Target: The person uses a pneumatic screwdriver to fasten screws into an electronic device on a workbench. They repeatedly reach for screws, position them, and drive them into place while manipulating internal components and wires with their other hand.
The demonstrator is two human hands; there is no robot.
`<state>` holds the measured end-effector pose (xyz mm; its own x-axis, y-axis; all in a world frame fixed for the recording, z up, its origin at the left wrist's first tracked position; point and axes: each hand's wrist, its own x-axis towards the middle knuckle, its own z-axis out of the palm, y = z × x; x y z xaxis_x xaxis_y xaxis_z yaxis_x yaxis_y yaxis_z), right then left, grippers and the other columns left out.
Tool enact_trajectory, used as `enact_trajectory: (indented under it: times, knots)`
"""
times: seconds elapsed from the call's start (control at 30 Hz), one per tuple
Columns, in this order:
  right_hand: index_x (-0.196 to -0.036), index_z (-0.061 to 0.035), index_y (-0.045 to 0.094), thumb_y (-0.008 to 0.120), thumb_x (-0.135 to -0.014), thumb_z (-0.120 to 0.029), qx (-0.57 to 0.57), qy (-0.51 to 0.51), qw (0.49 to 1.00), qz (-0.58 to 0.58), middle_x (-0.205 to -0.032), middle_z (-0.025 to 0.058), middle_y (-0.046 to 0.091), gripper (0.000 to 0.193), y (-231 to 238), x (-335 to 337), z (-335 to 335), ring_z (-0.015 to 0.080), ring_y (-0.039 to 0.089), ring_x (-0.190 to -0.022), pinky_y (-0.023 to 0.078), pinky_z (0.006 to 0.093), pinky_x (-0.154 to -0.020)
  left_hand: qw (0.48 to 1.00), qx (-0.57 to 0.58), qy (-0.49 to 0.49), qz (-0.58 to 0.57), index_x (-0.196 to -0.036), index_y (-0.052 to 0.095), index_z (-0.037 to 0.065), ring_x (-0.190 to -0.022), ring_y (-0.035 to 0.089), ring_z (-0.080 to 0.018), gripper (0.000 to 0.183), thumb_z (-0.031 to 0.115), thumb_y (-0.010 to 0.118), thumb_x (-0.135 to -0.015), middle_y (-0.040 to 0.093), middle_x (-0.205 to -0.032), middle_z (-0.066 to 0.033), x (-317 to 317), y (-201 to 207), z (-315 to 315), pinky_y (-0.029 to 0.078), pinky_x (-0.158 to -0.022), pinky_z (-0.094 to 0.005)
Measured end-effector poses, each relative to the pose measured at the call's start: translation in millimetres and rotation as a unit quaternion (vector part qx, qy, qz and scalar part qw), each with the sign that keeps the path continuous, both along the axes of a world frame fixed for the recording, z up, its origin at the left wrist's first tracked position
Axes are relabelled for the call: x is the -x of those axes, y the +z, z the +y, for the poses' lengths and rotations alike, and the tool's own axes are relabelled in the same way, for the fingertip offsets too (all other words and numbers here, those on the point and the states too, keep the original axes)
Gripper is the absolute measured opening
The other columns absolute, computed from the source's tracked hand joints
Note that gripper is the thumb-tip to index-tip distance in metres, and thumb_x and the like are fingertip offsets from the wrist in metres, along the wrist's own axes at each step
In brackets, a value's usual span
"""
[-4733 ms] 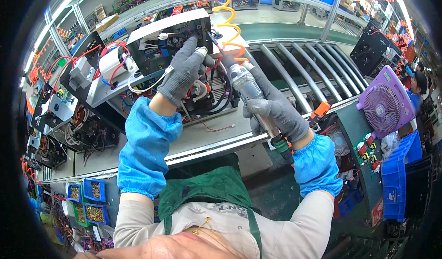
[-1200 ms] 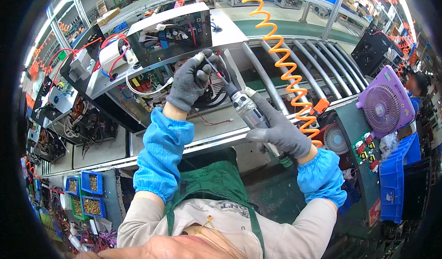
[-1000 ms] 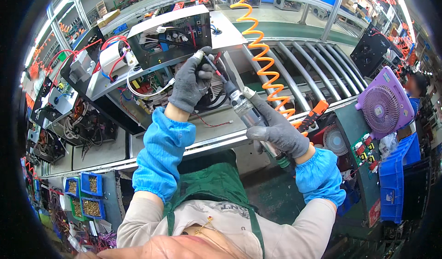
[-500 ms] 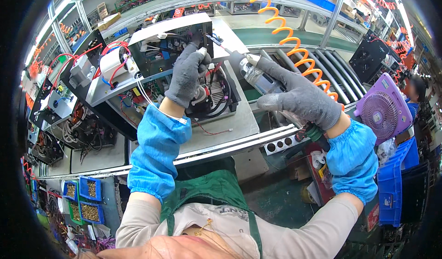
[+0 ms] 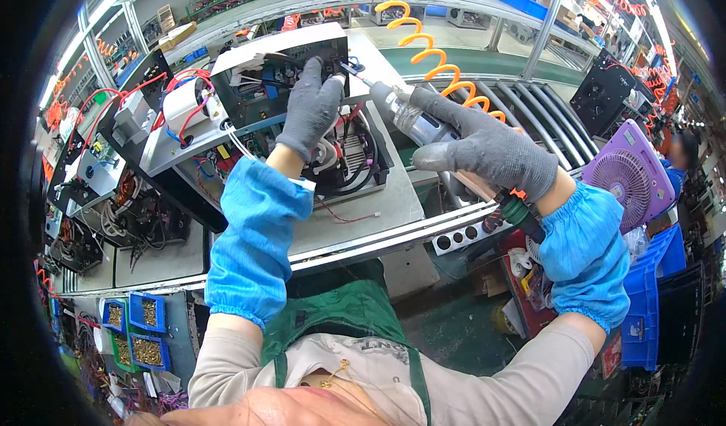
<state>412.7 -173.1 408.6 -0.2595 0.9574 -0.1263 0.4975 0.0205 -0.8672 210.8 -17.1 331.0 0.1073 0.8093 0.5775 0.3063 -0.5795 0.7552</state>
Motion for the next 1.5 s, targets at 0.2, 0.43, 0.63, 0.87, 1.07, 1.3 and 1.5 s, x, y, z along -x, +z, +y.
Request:
enact_trajectory:
  times: [0.2,0.43,0.63,0.87,1.07,1.3,1.5]
  knots:
    - [-0.141,-0.0057,0.039,0.069,-0.079,-0.021,-0.061,0.011,0.994,0.092,-0.129,0.0112,0.049,0.071,-26.1,7.3,15.1,0.0183,0.050,-0.112,0.039,0.0273,-0.096,0.986,-0.041,0.069,0.147,-0.106,0.052,-0.002,-0.084,0.060,-0.0467,0.033,0.024,0.046,-0.085,0.061,-0.085,-0.0318,-8.6,-2.4,15.2,0.047,-0.077,-0.0518]
    - [-0.142,-0.0065,0.040,0.070,-0.074,-0.022,-0.093,-0.010,0.995,-0.021,-0.123,0.0102,0.052,0.075,-10.6,25.1,16.7,0.0147,0.052,-0.101,0.044,0.0273,-0.091,0.998,-0.052,-0.013,0.042,-0.110,0.055,0.001,-0.081,0.063,-0.0396,0.031,0.018,0.047,-0.086,0.064,-0.085,-0.0257,-3.1,-22.2,-3.9,0.048,-0.074,-0.0461]
    - [-0.140,-0.0117,0.043,0.068,-0.076,-0.024,-0.117,-0.026,0.978,-0.169,-0.101,0.0092,0.057,0.070,5.6,42.0,7.5,0.0157,0.056,-0.079,0.047,0.0288,-0.082,0.887,0.314,-0.246,-0.232,-0.099,0.059,0.004,-0.057,0.048,-0.0106,0.017,0.007,0.055,-0.083,0.054,-0.073,-0.0023,21.8,-58.0,-7.2,0.041,-0.050,-0.0217]
    - [-0.140,-0.0151,0.042,0.068,-0.078,-0.034,-0.184,-0.003,0.948,-0.261,-0.116,0.0152,0.061,0.069,-0.2,44.6,6.5,0.0222,0.059,-0.099,0.045,0.0322,-0.089,0.838,0.261,-0.317,-0.359,-0.100,0.056,-0.005,-0.080,0.061,-0.0218,0.021,-0.006,0.049,-0.080,0.058,-0.091,-0.0125,41.1,-108.9,-11.3,0.054,-0.075,-0.0274]
    - [-0.139,-0.0144,0.042,0.067,-0.079,-0.033,-0.169,-0.032,0.945,-0.279,-0.120,0.0158,0.059,0.067,-0.4,54.0,1.5,0.0249,0.058,-0.104,0.045,0.0333,-0.091,0.928,0.081,-0.313,-0.184,-0.105,0.054,-0.009,-0.092,0.063,-0.0260,0.024,-0.008,0.045,-0.082,0.058,-0.103,-0.0182,47.7,-105.7,-17.5,0.056,-0.083,-0.0303]
    - [-0.139,-0.0111,0.044,0.069,-0.077,-0.031,-0.163,-0.038,0.933,-0.320,-0.121,0.0145,0.059,0.070,-6.0,55.3,5.0,0.0231,0.057,-0.107,0.043,0.0329,-0.093,0.814,0.284,-0.344,-0.372,-0.105,0.061,-0.002,-0.077,0.065,-0.0157,0.018,0.013,0.058,-0.094,0.066,-0.091,-0.0092,55.1,-105.3,-25.7,0.053,-0.061,-0.0218]
    - [-0.139,-0.0096,0.044,0.070,-0.077,-0.023,-0.102,-0.055,0.992,-0.050,-0.115,0.0120,0.057,0.068,-4.3,70.3,4.8,0.0162,0.055,-0.099,0.045,0.0283,-0.087,0.803,0.444,-0.215,-0.335,-0.108,0.059,0.005,-0.058,0.053,-0.0031,0.020,0.020,0.055,-0.096,0.062,-0.081,-0.0030,77.4,-99.6,-29.8,0.041,-0.041,-0.0117]
